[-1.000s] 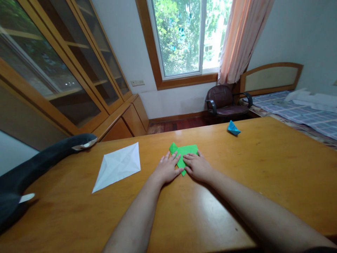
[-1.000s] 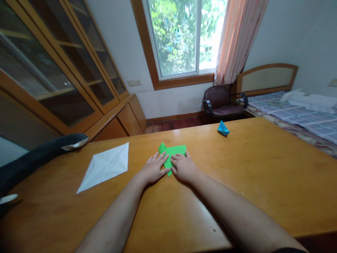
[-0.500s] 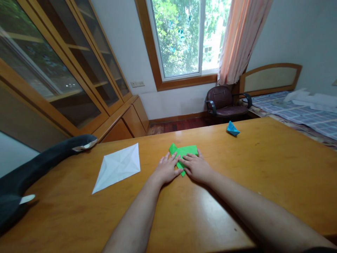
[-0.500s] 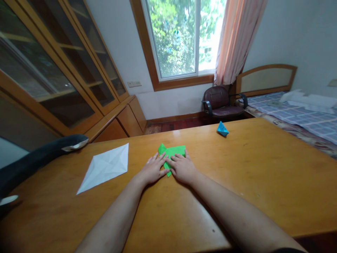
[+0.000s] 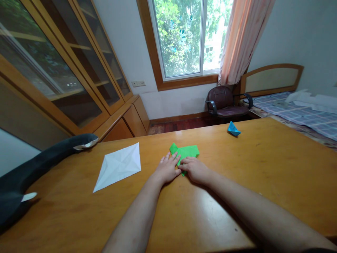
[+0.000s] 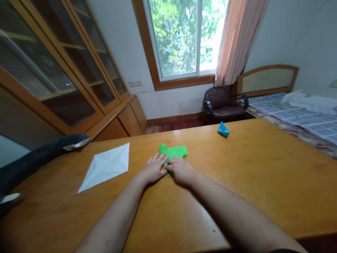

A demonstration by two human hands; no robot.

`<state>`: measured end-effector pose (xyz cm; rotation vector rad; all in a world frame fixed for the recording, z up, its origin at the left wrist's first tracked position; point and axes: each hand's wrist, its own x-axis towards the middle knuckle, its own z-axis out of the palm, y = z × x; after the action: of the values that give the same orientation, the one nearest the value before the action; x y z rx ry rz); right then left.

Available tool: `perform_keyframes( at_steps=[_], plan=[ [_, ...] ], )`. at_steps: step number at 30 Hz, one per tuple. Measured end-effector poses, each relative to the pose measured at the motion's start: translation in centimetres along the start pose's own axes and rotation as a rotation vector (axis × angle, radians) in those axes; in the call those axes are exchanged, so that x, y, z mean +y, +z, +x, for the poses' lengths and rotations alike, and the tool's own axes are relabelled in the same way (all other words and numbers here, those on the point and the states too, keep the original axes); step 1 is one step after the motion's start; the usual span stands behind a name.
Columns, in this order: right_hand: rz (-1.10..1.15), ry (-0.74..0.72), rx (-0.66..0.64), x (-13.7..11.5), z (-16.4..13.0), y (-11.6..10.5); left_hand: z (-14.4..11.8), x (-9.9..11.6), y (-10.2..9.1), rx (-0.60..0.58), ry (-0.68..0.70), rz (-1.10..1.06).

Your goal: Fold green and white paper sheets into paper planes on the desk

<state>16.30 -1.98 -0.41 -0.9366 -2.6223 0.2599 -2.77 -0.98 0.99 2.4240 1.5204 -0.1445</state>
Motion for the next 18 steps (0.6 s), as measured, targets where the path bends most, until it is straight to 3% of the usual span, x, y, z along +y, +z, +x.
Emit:
perform_keyframes(
  at_steps=[18],
  plan=[
    [-0.054,0.099,-0.102,-1.1,0.4,-0.5,0.1,-0.1,0.2,0.02,0.001,-0.003]
  ],
)
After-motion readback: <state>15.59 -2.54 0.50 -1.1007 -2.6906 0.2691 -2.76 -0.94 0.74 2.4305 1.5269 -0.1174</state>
